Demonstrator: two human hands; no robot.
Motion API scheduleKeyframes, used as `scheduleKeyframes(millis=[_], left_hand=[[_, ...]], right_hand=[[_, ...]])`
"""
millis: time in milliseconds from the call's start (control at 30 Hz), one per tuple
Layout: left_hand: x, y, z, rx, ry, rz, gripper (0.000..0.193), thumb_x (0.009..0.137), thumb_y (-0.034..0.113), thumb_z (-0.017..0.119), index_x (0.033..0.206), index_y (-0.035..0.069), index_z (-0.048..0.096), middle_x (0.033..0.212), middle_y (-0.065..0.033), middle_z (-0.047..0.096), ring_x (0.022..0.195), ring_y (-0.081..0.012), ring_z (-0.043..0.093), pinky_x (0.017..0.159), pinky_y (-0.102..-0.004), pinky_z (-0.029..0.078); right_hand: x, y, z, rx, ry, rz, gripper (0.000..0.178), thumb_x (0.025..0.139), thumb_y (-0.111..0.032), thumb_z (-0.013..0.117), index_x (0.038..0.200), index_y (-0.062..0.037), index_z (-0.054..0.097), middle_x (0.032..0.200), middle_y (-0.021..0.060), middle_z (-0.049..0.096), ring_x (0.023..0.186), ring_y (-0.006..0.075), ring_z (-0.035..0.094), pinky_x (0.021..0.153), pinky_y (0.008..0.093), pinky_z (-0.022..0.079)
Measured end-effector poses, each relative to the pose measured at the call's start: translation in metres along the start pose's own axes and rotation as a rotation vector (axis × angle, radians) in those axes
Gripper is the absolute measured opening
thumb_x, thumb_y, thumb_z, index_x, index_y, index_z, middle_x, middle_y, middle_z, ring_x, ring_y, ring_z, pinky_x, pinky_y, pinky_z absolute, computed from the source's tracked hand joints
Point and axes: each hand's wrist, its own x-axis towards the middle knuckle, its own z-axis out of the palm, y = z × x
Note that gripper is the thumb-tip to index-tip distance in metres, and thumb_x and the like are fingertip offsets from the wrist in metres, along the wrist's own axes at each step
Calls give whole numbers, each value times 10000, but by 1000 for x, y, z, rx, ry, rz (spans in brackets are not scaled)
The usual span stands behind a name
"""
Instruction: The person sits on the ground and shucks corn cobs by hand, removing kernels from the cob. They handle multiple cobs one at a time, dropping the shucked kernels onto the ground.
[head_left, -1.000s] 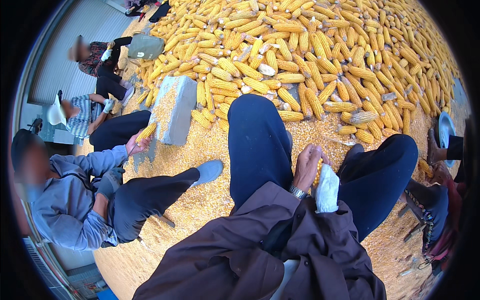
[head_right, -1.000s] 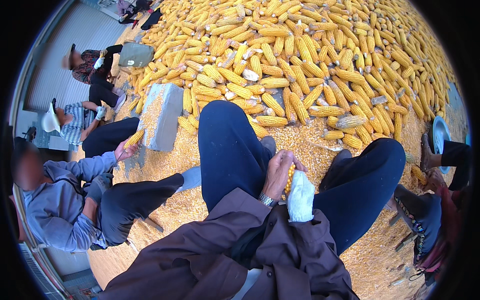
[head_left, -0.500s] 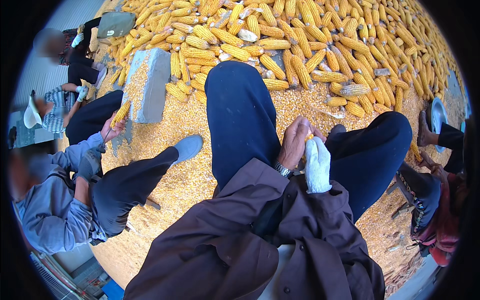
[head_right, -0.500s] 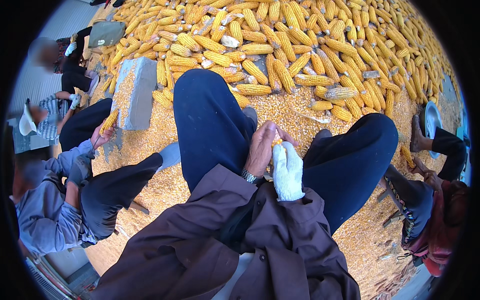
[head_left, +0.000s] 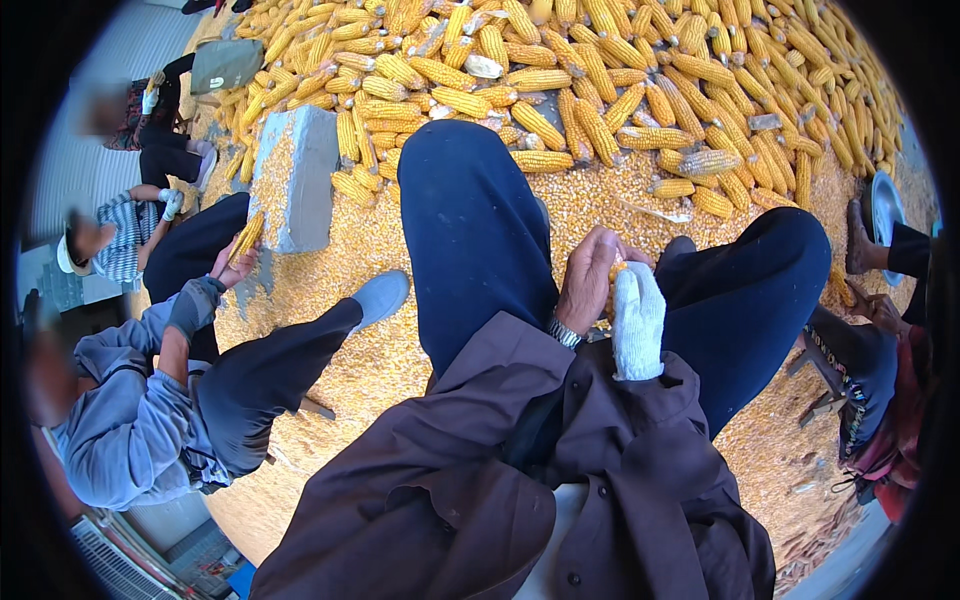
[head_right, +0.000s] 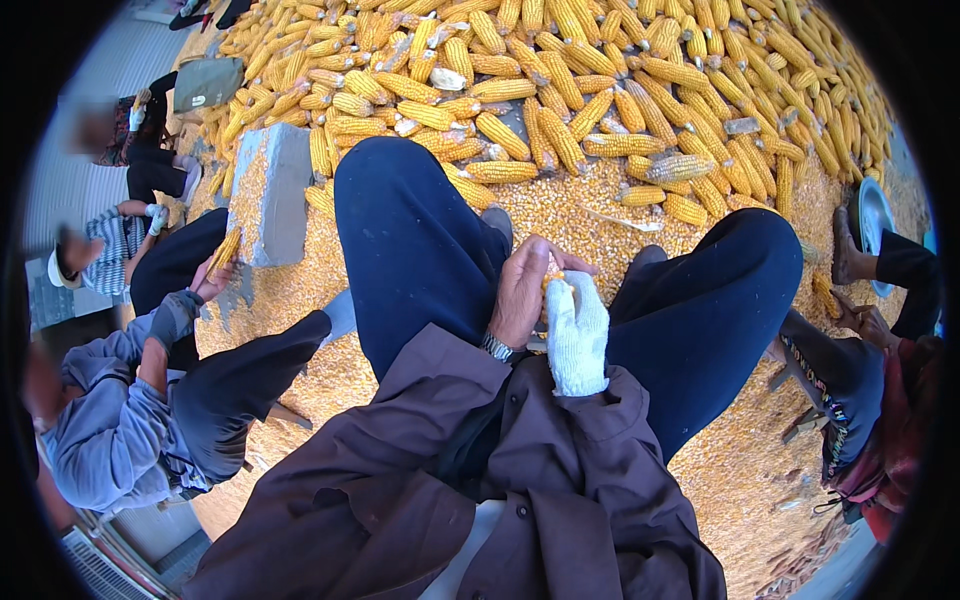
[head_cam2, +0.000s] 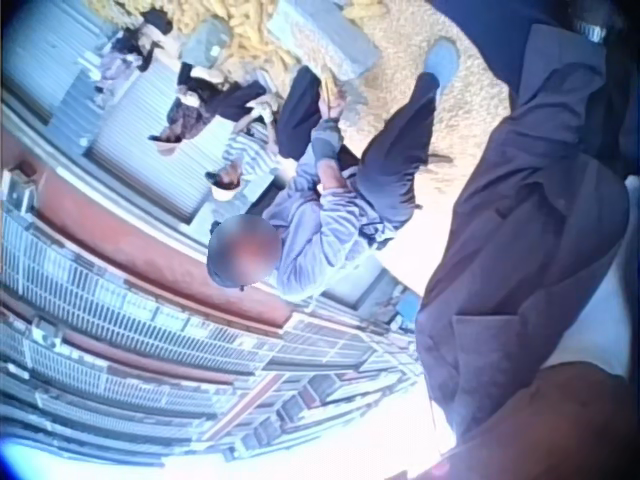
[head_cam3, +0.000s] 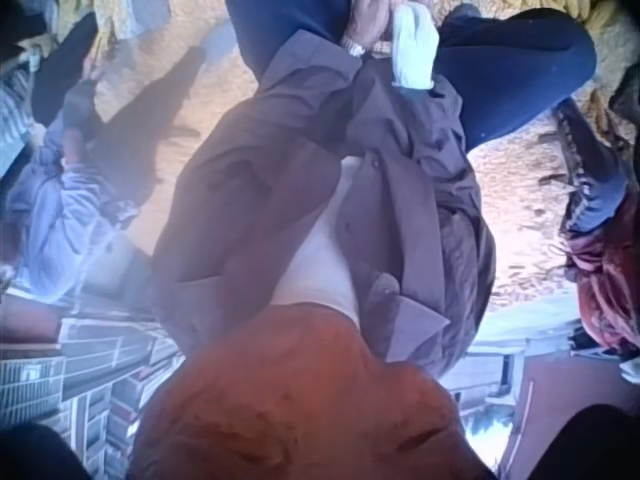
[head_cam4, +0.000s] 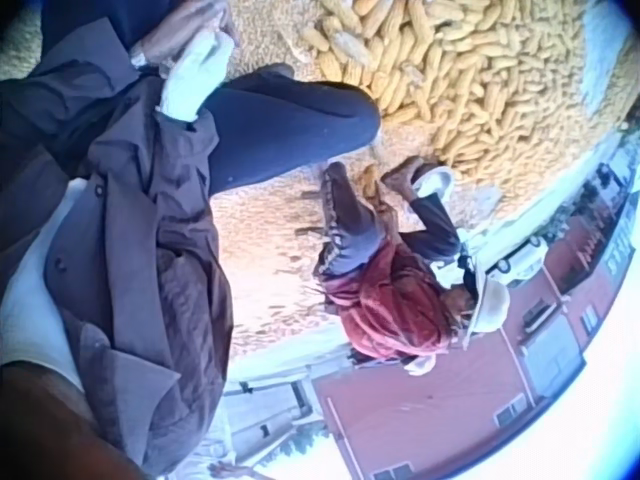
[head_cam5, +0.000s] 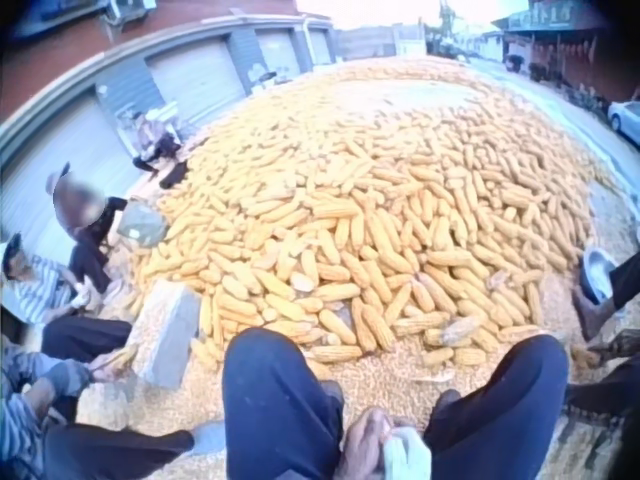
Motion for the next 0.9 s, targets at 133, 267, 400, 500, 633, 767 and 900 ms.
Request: scheduleKeyframes(millis=[133, 267, 400, 500, 633, 767, 900], left_hand=[[-4, 5, 3, 83, -27, -44, 363, 979, 344, 302, 834, 38, 434, 892, -216, 625, 804, -190, 600, 752, -291, 464], [-6, 2, 8, 174, -26, -5, 358, 981, 334, 297, 837, 37, 436, 906, -202, 631, 802, -175, 590, 764, -295, 456], [-7, 1, 6, 312, -47, 39, 353, 982, 322, 294, 838, 33, 436, 917, -189, 636, 825, -168, 584, 790, -292, 443], [-2, 1, 8, 333, 6, 96, 361, 975, 305, 314, 801, 18, 448, 846, -152, 655, 729, -169, 593, 694, -295, 452], [-5, 3, 10, 294, 28, 40, 364, 971, 311, 327, 807, 14, 456, 841, -148, 657, 715, -164, 597, 669, -296, 458], [-9, 5, 11, 416, 7, 54, 360, 974, 304, 325, 812, 12, 460, 884, -173, 651, 773, -175, 604, 720, -288, 458], [-8, -2, 11, 413, 19, 99, 369, 966, 305, 336, 820, -7, 469, 841, -159, 657, 727, -202, 615, 664, -304, 460]], right_hand=[[2, 5, 0, -128, 19, -55, 257, 911, -240, 477, 935, 12, 521, 707, 192, 573, 582, 274, 556, 536, 358, 418], [2, 16, -2, -155, 89, -71, 241, 924, -212, 434, 912, 7, 534, 700, 182, 571, 619, 282, 580, 541, 356, 423], [9, 34, -5, -228, 128, -165, 243, 935, -185, 392, 901, 5, 539, 719, 167, 570, 644, 268, 573, 565, 352, 423], [11, 35, 1, -54, 155, -35, 227, 935, -181, 403, 914, 7, 529, 734, 150, 558, 628, 248, 534, 580, 338, 412], [7, 16, -2, -5, 29, -5, 205, 925, -177, 439, 919, 8, 527, 691, 125, 522, 604, 197, 496, 568, 325, 402], [5, 12, -3, -127, 76, -74, 236, 931, -172, 403, 887, 15, 538, 686, 130, 534, 601, 205, 503, 571, 328, 403], [8, 27, -2, -229, 136, -120, 266, 933, -158, 368, 866, 24, 551, 711, 146, 564, 624, 234, 540, 585, 338, 416]])
